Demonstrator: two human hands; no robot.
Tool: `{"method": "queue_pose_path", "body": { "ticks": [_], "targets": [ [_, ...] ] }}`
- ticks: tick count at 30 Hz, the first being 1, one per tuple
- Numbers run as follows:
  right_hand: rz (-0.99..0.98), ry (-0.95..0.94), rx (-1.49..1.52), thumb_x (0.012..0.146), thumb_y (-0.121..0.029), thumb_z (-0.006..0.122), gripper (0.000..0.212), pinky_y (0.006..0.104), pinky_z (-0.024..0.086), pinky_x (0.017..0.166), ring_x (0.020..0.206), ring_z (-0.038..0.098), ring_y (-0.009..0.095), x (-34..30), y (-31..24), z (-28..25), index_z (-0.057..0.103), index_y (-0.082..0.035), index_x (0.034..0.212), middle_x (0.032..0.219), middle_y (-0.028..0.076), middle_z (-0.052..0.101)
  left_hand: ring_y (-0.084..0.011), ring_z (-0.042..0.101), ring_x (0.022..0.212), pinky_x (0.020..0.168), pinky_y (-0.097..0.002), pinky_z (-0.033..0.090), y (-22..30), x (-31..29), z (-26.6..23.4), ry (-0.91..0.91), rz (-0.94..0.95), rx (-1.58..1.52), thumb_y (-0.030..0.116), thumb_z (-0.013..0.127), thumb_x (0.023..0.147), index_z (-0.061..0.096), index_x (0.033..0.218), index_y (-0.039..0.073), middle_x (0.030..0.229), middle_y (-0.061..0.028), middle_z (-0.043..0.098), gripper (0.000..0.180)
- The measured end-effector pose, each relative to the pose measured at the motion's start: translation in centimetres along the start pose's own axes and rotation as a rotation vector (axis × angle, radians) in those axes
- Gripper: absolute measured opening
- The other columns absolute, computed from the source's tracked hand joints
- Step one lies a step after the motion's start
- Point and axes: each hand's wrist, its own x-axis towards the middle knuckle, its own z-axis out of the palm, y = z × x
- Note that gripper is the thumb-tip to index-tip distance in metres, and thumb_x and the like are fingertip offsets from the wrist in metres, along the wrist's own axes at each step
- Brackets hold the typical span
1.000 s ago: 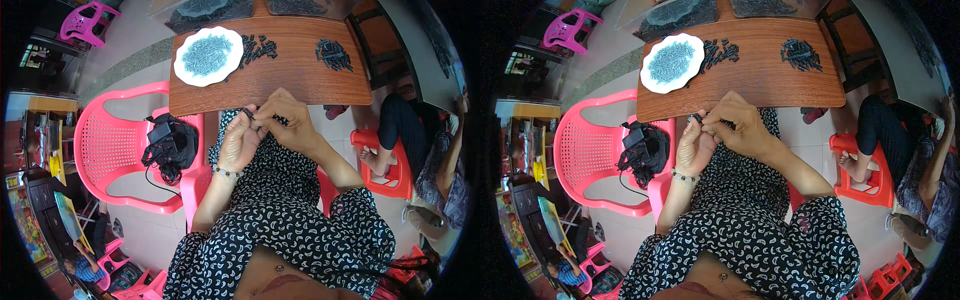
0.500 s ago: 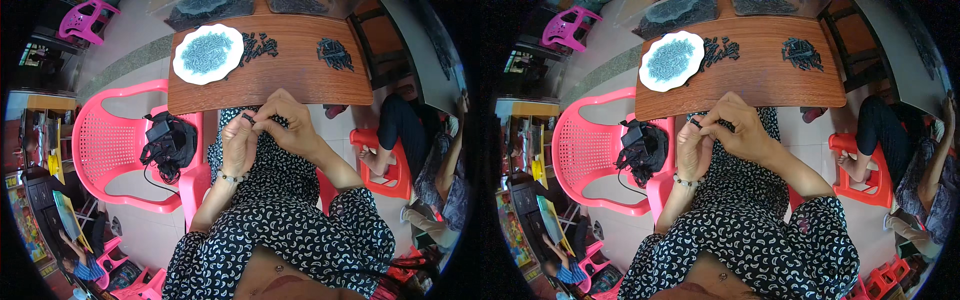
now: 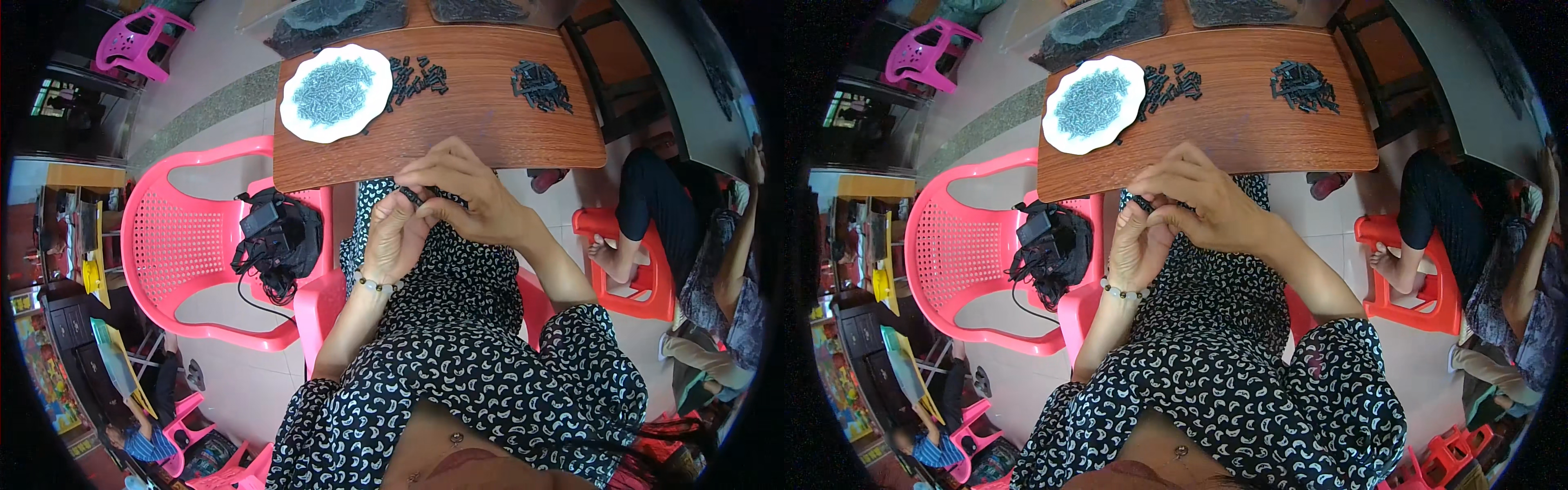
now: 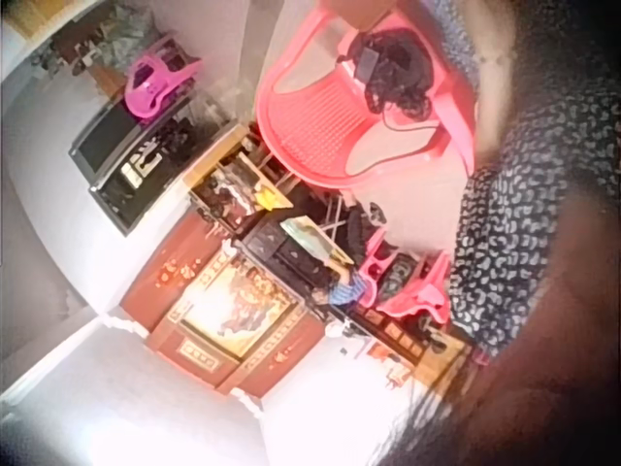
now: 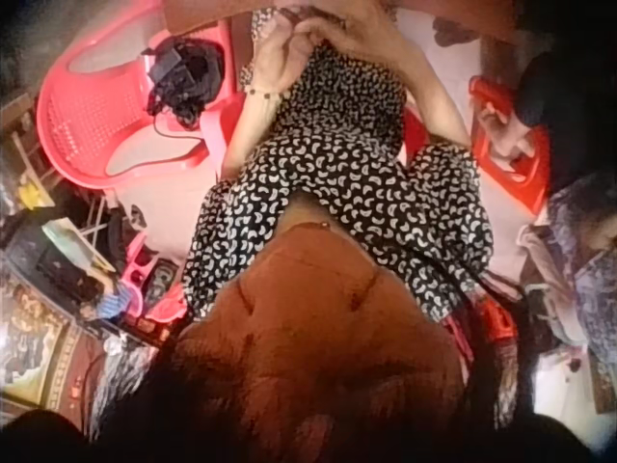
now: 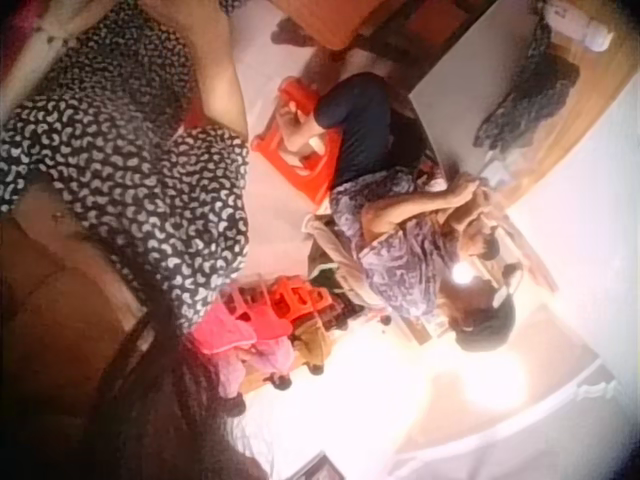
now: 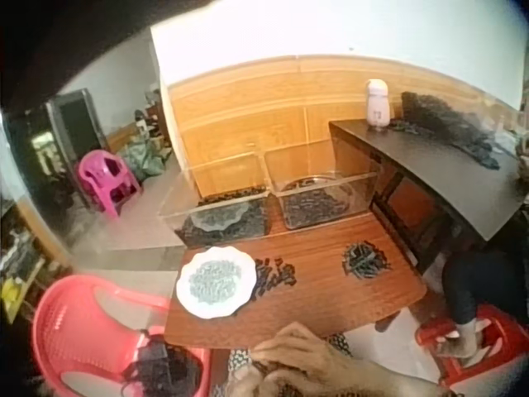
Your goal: The person sorts small black components and blue beads by hand, organizing them into separate piles on a wooden table.
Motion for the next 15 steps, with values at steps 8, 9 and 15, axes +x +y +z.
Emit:
{"method": "queue_pose_path", "body": {
  "ticks": [8, 9, 15],
  "targets": [
    [0.024, -0.035, 0.044, 0.08, -0.018, 0.068, 0.032, 0.0367, 0.043, 0.086, 0.095, 0.054, 0.025, -0.28, 0.8, -0.11, 0.065, -0.005, 0.11, 0.102, 0.007, 0.065, -0.016, 0.057, 0.101, 0.092, -0.038, 0.047, -0.11, 0.07, -0.71, 0.039, -0.029, 0.031, 0.03, 0.065, 0.088, 0.065, 0.103, 0.006, 0.106, -0.0005, 0.061, 0.028],
    [0.014, -0.03, 0.06, 0.081, -0.02, 0.069, 0.032, 0.0368, 0.043, 0.086, 0.094, 0.054, 0.024, -0.32, 0.9, -0.08, 0.066, -0.005, 0.109, 0.1, 0.007, 0.065, -0.0162, 0.057, 0.101, 0.091, -0.038, 0.047, -0.1, 0.05, -0.79, 0.047, -0.034, 0.046, 0.03, 0.064, 0.089, 0.065, 0.104, 0.006, 0.107, -0.0006, 0.062, 0.028],
    [0.075, -0.035, 0.077, 0.079, -0.023, 0.071, 0.034, 0.0365, 0.044, 0.086, 0.095, 0.055, 0.024, -0.49, 0.96, 0.17, 0.066, -0.005, 0.107, 0.099, 0.007, 0.065, -0.0156, 0.058, 0.101, 0.092, -0.0378, 0.047, -0.01, -0.04, -0.74, 0.039, -0.043, 0.013, 0.029, 0.064, 0.089, 0.066, 0.105, 0.007, 0.108, -0.0006, 0.063, 0.027]
  ]
}}
